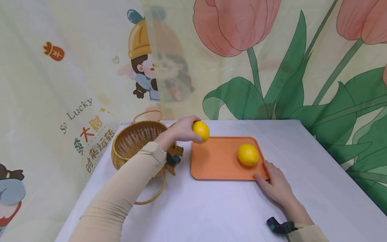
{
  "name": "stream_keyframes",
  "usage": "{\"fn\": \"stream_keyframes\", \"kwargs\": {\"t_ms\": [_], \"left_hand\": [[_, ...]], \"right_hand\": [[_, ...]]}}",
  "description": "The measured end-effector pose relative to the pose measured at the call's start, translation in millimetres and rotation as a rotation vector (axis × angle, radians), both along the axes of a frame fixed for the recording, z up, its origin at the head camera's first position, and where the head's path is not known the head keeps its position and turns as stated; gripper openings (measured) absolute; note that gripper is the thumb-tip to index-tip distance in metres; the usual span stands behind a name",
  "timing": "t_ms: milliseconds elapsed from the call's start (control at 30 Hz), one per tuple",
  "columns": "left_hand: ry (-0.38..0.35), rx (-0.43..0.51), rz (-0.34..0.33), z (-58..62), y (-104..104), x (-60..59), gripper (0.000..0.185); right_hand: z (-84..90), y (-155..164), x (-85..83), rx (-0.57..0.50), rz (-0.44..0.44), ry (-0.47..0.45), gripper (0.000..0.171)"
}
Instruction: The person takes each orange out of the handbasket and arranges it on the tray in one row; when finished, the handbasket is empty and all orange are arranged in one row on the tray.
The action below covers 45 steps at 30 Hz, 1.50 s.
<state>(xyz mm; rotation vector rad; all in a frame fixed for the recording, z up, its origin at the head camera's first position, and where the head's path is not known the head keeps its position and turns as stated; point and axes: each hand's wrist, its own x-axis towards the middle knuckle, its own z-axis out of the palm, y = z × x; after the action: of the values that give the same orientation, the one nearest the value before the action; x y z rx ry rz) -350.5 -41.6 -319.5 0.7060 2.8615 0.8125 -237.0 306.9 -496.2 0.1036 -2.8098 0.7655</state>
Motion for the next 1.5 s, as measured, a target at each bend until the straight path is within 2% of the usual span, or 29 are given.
{"fn": "stream_keyframes", "kwargs": {"t_ms": [267,600,1133,1500], "left_hand": [[-0.01,-0.001,-0.017,-8.8,8,-2.0,0.077],[-0.008,-0.042,-0.028,-24.2,12,2.0,0.077],[-0.016,-0.061,-0.024,-38.1,19,-0.4,0.081],[-0.062,-0.014,-0.021,-48.5,29,2.5,0.082]], "right_hand": [[-1.5,0,-1.7,0.01,-0.012,-0.01,0.084],[-3.3,-2,-1.0,0.016,-0.022,-0.018,0.086],[-0.9,-2,-2.8,0.01,-0.023,-0.036,0.087],[-2.8,-1,-1.6,0.014,-0.04,-0.033,0.088]]}}
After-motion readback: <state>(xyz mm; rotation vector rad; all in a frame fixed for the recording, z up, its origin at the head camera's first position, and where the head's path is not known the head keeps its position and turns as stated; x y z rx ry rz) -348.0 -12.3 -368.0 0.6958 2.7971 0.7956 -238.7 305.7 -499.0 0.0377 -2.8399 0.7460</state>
